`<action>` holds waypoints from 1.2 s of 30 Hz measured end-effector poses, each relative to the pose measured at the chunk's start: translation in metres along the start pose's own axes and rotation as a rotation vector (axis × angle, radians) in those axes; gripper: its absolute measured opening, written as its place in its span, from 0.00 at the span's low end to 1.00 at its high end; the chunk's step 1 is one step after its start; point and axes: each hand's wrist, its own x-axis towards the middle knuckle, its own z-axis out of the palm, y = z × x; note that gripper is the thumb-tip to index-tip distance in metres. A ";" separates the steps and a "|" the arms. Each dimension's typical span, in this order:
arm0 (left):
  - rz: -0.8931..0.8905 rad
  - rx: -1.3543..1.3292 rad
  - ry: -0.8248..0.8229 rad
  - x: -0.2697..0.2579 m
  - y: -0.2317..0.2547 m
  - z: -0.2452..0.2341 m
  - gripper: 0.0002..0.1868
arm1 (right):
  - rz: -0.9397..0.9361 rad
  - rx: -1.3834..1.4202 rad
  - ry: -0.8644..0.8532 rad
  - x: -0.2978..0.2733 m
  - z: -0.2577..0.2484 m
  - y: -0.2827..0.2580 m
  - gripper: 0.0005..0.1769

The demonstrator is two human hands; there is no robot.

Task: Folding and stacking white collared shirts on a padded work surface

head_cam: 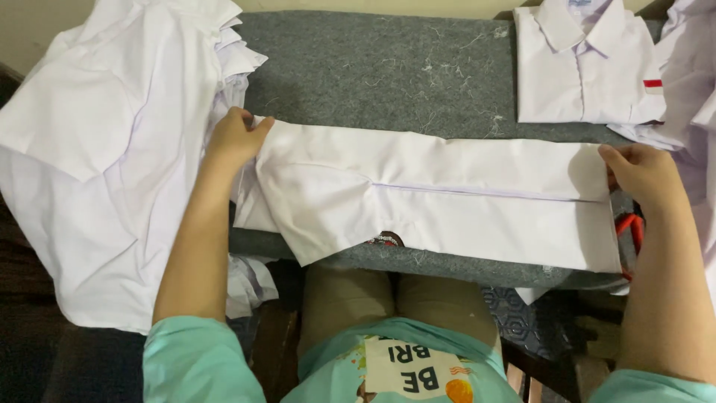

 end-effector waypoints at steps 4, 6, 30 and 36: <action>0.058 0.043 0.096 0.045 -0.020 0.024 0.25 | 0.035 0.120 0.018 0.016 0.004 0.002 0.27; 0.060 -0.050 0.132 0.056 -0.025 0.028 0.35 | 0.064 0.318 0.051 0.020 0.008 -0.001 0.20; 0.636 -0.126 0.546 0.036 -0.042 0.080 0.17 | -0.396 -0.135 0.365 0.042 0.063 0.039 0.08; 0.639 -0.033 0.601 0.033 -0.041 0.089 0.16 | -0.441 -0.183 0.382 0.043 0.071 0.042 0.07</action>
